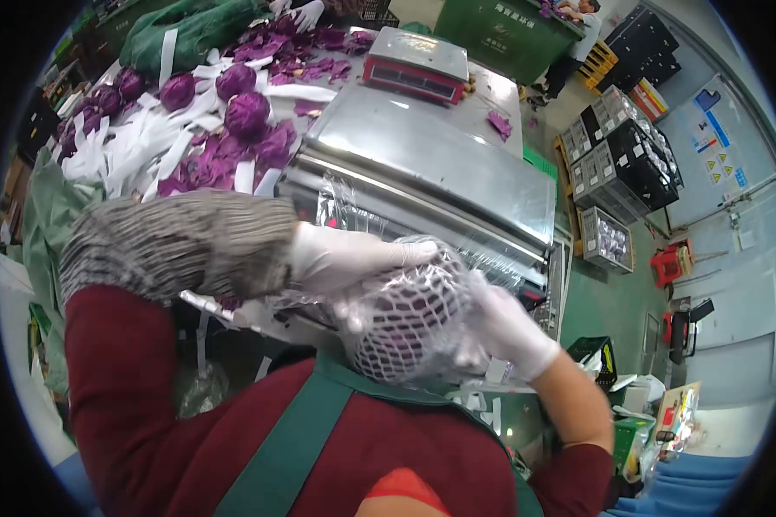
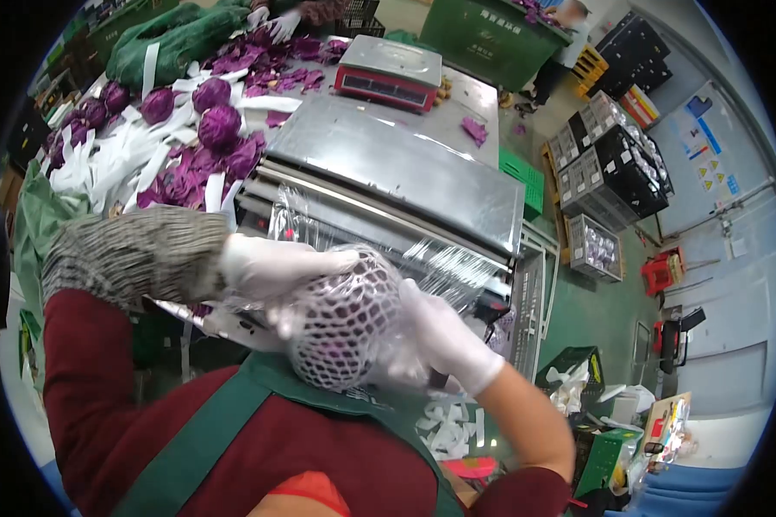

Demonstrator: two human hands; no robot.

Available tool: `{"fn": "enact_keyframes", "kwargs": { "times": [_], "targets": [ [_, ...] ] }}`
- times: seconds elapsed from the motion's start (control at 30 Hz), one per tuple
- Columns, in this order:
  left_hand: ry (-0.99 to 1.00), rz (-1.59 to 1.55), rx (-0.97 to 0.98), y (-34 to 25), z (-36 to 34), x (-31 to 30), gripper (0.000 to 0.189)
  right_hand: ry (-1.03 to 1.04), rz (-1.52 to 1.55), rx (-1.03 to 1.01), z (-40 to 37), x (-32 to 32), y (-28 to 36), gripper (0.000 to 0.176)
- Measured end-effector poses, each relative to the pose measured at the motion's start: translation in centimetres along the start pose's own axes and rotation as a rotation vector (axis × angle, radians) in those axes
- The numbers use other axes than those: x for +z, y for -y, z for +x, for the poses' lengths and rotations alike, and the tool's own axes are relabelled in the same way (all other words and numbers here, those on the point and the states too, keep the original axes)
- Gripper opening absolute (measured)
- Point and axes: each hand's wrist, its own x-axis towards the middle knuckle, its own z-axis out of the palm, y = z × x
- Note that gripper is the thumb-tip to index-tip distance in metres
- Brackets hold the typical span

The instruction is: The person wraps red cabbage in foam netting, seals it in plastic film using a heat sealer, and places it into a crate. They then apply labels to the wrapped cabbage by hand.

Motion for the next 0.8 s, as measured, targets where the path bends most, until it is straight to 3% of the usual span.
{"fn": "enact_keyframes", "kwargs": {
  "times": [0.03, 0.07, 0.17, 0.2, 0.27, 0.3, 0.33, 0.4, 0.47, 0.6, 0.67, 0.8],
  "targets": [
    [0.114, -0.301, 0.054, 2.2, 2.9, 0.2, 0.067, 0.08, 0.184, 0.034, 3.3, -1.7, -5.3, 0.043],
    [0.353, -0.44, 0.043, 4.7, 6.4, -2.2, 0.064, 0.156, 0.366, 0.066, 4.6, -2.5, -8.6, 0.042],
    [0.304, -0.445, 0.085, 5.8, 7.9, -3.1, 0.067, -0.191, -0.066, -0.192, 2.4, -1.9, -11.0, 0.044],
    [0.258, -0.356, 0.097, 5.3, 7.4, -2.9, 0.069, -0.133, -0.037, -0.146, 0.9, -1.6, -11.3, 0.035],
    [0.17, -0.184, 0.104, 4.7, 5.7, -2.1, 0.075, -0.214, -0.015, -0.119, -1.0, -0.1, -11.7, 0.025],
    [-0.006, 0.035, 0.12, 5.1, 5.1, -2.0, 0.083, -0.323, -0.041, -0.197, -1.4, -0.1, -12.4, 0.02],
    [0.245, -0.042, 0.11, 7.4, 6.0, -4.5, 0.072, -0.459, 0.06, -0.274, -2.1, 0.1, -13.0, 0.019],
    [-0.042, 0.314, 0.262, 10.6, 2.9, -3.8, 0.053, -0.592, 0.097, -0.403, -2.9, 0.7, -14.3, 0.019],
    [-0.27, 0.077, 0.309, 14.1, 1.0, -2.3, 0.033, -0.773, 0.031, -0.533, -2.5, 2.3, -14.8, 0.013],
    [-0.667, -0.174, 0.613, 16.6, -2.1, -0.2, 0.024, -0.948, 0.145, -0.614, -2.0, 3.5, -14.1, 0.015],
    [-0.889, -0.262, 0.725, 16.9, -4.3, 0.3, 0.025, -0.947, 0.197, -0.546, -3.1, 4.4, -13.3, 0.017],
    [-0.943, -0.379, 0.637, 23.0, -7.3, -2.3, 0.03, -0.742, 0.502, -0.437, -3.9, 5.7, -16.2, 0.021]
  ]
}}
